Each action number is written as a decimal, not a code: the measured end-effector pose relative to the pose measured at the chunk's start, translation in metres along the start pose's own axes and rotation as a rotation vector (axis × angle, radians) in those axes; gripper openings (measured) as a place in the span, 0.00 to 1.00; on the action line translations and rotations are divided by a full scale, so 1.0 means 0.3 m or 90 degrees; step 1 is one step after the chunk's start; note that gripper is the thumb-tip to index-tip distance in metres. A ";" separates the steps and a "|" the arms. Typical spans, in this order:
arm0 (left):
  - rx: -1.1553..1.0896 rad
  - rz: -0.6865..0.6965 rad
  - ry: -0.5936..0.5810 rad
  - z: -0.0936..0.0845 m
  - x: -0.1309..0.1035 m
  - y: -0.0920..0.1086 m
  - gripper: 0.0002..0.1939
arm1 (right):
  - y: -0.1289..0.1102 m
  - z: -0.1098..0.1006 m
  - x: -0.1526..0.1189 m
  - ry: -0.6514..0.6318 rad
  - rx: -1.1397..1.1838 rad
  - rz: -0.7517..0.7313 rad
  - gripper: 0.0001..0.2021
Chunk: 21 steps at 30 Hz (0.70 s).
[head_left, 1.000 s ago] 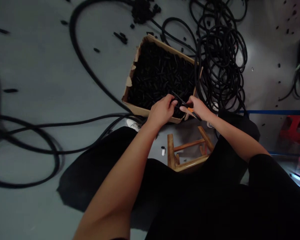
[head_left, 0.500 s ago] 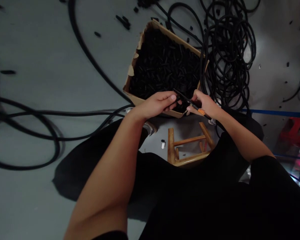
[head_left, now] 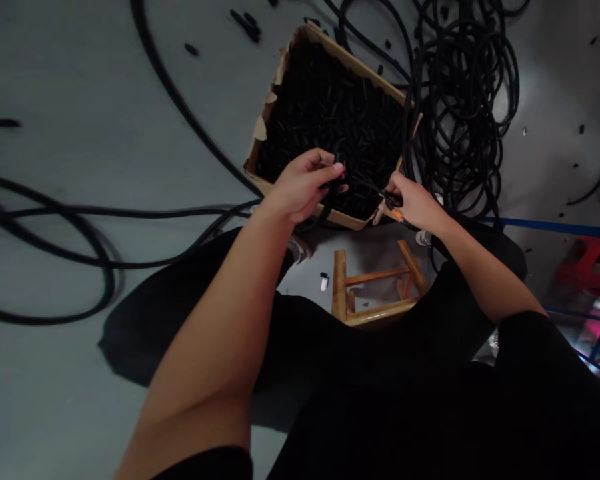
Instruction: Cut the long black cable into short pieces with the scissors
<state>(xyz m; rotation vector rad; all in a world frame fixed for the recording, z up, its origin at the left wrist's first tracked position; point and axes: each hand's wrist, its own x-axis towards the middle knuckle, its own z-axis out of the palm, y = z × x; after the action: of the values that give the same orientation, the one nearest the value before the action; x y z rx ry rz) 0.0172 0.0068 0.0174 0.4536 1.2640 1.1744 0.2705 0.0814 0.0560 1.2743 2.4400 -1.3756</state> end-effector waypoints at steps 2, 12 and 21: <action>-0.010 -0.017 0.001 0.011 -0.002 -0.003 0.18 | -0.023 -0.007 -0.008 -0.005 -0.066 -0.007 0.17; 0.067 -0.087 -0.054 0.038 -0.008 -0.021 0.17 | -0.084 -0.006 -0.021 -0.018 -0.179 0.015 0.17; 0.262 0.074 -0.033 0.034 0.016 -0.063 0.18 | 0.008 0.041 0.028 0.043 0.087 0.088 0.19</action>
<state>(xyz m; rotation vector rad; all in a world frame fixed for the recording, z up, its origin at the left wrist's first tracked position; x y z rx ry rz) 0.0337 0.0067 0.0027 0.8641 1.4532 0.9883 0.2626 0.0783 0.0435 1.5118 2.2840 -1.5082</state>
